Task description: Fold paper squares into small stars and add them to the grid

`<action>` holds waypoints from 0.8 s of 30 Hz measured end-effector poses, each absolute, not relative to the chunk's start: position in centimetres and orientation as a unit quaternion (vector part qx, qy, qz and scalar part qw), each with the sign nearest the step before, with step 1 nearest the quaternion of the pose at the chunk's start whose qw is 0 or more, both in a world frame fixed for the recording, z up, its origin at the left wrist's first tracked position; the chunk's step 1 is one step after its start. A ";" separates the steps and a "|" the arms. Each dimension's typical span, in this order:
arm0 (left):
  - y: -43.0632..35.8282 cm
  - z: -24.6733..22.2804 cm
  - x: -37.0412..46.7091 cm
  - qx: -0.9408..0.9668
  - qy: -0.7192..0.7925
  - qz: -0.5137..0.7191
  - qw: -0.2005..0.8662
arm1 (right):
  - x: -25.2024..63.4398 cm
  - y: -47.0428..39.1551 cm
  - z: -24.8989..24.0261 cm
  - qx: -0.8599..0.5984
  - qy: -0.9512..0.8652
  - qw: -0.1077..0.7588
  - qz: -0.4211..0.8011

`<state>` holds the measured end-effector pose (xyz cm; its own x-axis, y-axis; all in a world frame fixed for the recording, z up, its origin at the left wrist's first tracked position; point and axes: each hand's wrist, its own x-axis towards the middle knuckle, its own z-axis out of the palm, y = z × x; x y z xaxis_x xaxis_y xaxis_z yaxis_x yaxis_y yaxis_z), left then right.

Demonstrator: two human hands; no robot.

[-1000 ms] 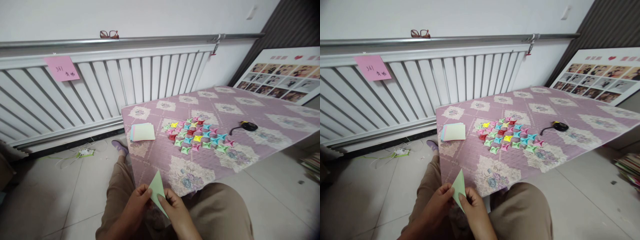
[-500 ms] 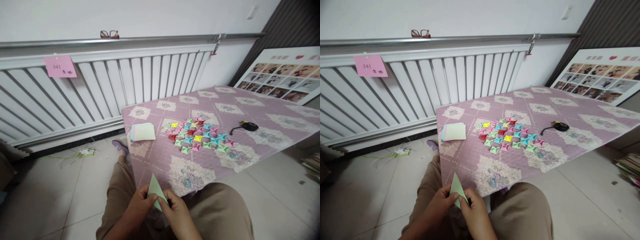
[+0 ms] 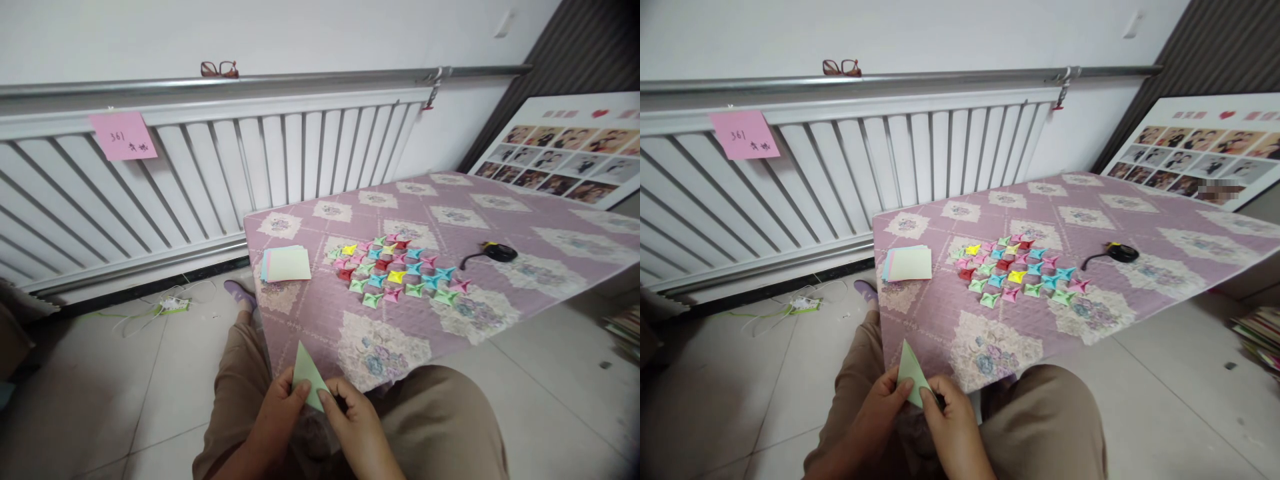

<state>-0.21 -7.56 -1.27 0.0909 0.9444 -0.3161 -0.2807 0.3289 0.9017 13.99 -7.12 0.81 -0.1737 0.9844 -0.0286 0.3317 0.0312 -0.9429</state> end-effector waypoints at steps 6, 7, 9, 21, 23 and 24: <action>-7.5 -1.1 -0.4 0.344 0.486 0.455 0.662 | 14.2 -7.2 0.4 -0.546 -0.629 0.377 0.406; -7.4 -1.1 -0.4 0.347 0.486 0.447 0.666 | 14.3 -7.2 0.4 -0.548 -0.635 0.380 0.390; -7.3 -1.0 -0.4 0.355 0.487 0.430 0.672 | 14.5 -7.1 0.5 -0.550 -0.654 0.386 0.347; -7.4 0.7 0.3 0.353 0.513 0.396 0.674 | 15.4 -6.7 1.1 -0.495 -0.800 0.339 0.007; -7.3 0.5 0.4 0.344 0.515 0.405 0.672 | 15.3 -6.8 1.3 -0.491 -0.801 0.342 -0.018; -7.3 0.4 0.4 0.339 0.517 0.408 0.672 | 15.2 -6.8 1.3 -0.489 -0.801 0.345 -0.028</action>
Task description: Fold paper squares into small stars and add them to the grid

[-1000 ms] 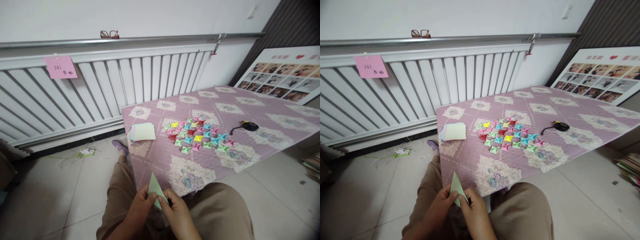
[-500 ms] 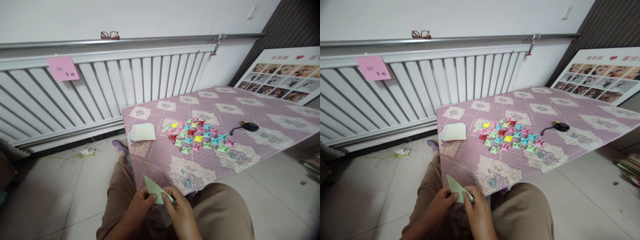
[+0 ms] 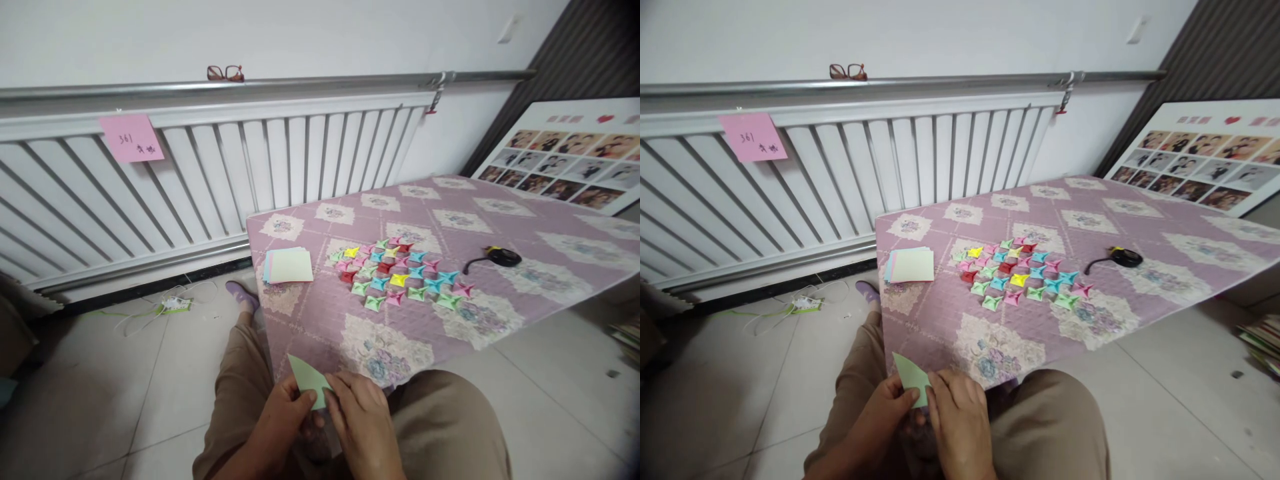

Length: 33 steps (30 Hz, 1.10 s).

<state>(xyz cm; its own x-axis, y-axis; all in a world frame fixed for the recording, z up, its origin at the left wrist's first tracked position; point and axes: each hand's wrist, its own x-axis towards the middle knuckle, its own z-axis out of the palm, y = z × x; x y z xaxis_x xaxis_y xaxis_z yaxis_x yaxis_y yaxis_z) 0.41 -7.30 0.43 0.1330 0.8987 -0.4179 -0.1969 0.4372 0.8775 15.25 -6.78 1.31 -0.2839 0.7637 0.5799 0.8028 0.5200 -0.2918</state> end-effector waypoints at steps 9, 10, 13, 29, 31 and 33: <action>-7.4 0.0 0.5 0.322 0.506 0.440 0.668 | 15.3 -6.9 1.4 -0.477 -0.796 0.368 -0.056; -7.5 -0.1 0.5 0.321 0.508 0.440 0.667 | 15.3 -6.9 1.3 -0.476 -0.797 0.368 -0.054; -7.5 -0.5 0.4 0.316 0.513 0.442 0.664 | 15.3 -7.0 1.2 -0.471 -0.800 0.369 -0.045; -7.6 -0.4 0.2 0.329 0.547 0.463 0.614 | 15.4 -7.0 1.2 -0.463 -0.794 0.393 0.001; -7.7 -0.4 0.2 0.331 0.549 0.463 0.611 | 15.5 -7.0 1.1 -0.463 -0.795 0.393 0.004; -7.7 -0.3 0.2 0.336 0.550 0.463 0.609 | 15.5 -7.1 1.0 -0.464 -0.793 0.394 0.006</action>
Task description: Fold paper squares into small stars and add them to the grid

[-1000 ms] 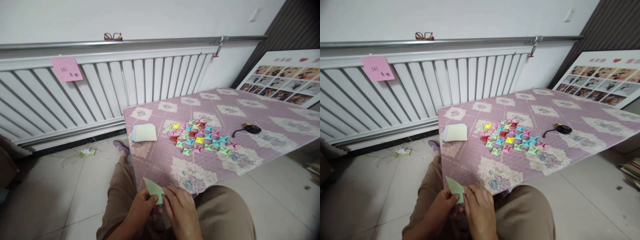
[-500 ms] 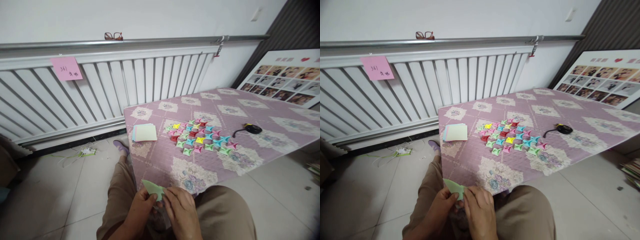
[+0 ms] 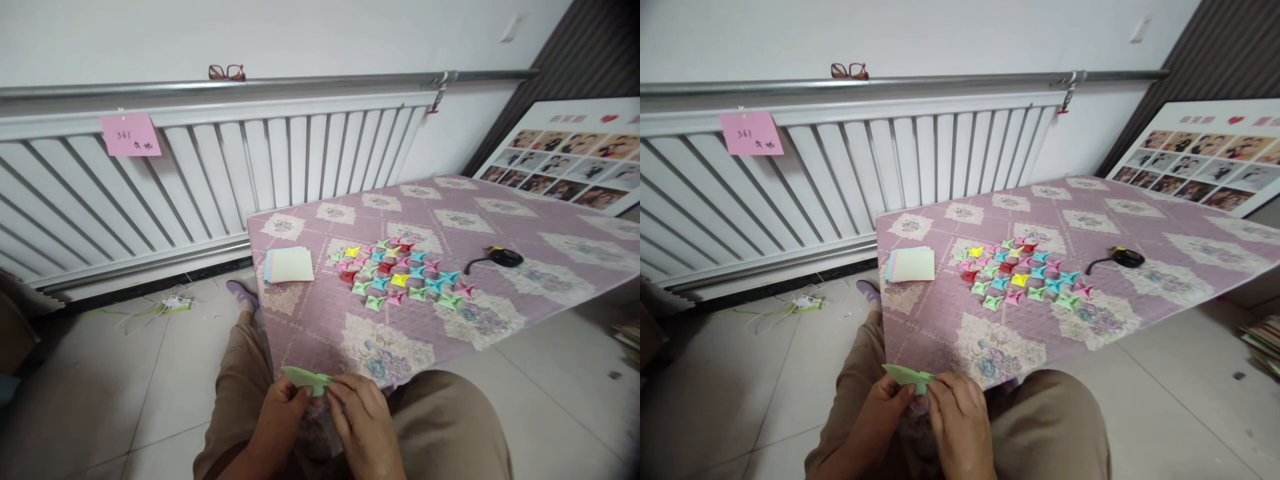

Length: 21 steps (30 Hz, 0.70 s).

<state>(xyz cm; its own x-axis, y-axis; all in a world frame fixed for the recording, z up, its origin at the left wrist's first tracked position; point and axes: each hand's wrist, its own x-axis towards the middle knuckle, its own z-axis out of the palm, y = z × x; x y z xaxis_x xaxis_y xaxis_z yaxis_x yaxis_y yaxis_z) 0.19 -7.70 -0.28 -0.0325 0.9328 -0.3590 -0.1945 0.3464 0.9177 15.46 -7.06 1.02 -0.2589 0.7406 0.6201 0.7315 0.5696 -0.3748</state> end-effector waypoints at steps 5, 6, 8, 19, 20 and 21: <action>-7.7 -0.5 0.1 0.352 0.560 0.466 0.588 | 15.4 -7.2 1.3 -0.464 -0.792 0.397 0.006; -7.7 -0.6 0.1 0.356 0.561 0.469 0.582 | 15.4 -7.2 1.3 -0.464 -0.792 0.397 0.006; -7.7 -0.9 0.1 0.362 0.567 0.469 0.572 | 15.4 -7.2 1.4 -0.464 -0.792 0.397 0.004; -7.8 -0.7 -0.1 0.384 0.545 0.477 0.572 | 15.1 -7.5 1.6 -0.471 -0.779 0.412 0.034; -7.8 -0.5 -0.1 0.389 0.544 0.478 0.570 | 15.1 -7.5 1.7 -0.471 -0.779 0.413 0.038; -7.8 -0.4 -0.1 0.394 0.543 0.479 0.567 | 15.0 -7.5 1.8 -0.471 -0.779 0.412 0.041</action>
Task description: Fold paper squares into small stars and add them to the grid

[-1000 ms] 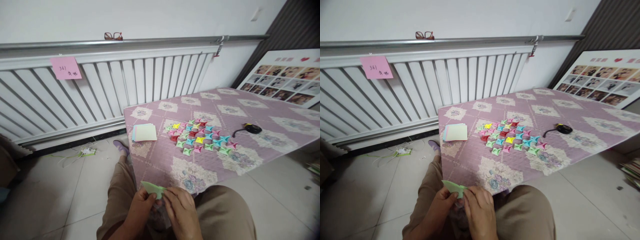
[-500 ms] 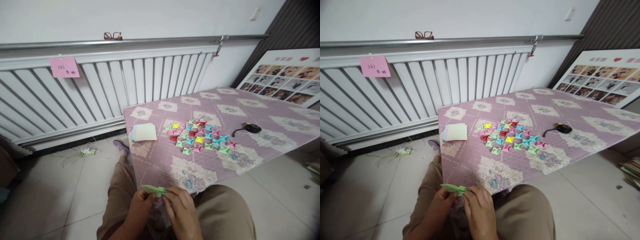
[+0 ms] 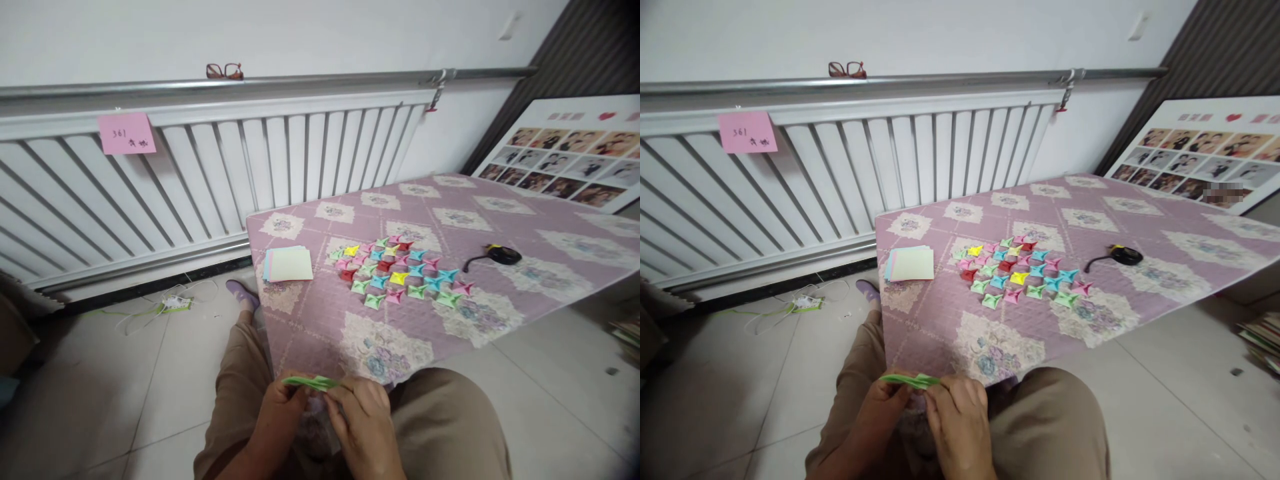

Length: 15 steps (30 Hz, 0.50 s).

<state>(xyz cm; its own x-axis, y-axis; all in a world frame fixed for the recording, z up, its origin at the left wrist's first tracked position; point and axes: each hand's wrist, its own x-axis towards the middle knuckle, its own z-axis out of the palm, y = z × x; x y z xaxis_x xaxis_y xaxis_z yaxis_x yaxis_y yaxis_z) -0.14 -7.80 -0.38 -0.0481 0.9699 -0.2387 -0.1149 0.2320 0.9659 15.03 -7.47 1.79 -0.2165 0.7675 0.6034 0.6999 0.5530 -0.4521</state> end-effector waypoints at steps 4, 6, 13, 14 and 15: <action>-7.9 -0.1 -0.4 0.408 0.545 0.480 0.553 | 14.9 -7.5 2.3 -0.479 -0.778 0.404 0.051; -8.0 -0.1 -0.5 0.410 0.542 0.482 0.553 | 14.8 -7.5 2.4 -0.485 -0.775 0.402 0.050; -7.9 0.1 -0.6 0.425 0.548 0.481 0.537 | 14.8 -7.6 2.3 -0.501 -0.778 0.377 0.046; -7.9 0.1 -0.6 0.431 0.554 0.474 0.532 | 14.8 -7.6 2.2 -0.500 -0.778 0.377 0.045; -7.9 0.0 -0.7 0.436 0.560 0.466 0.529 | 14.8 -7.6 2.2 -0.499 -0.779 0.377 0.045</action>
<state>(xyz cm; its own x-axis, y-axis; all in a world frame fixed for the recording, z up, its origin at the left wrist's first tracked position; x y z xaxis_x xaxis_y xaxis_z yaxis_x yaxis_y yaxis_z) -0.67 -7.86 0.03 -0.0612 0.9808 -0.1853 -0.0051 0.1853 0.9827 14.84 -7.61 2.18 -0.2183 0.8111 0.5426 0.7430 0.4987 -0.4464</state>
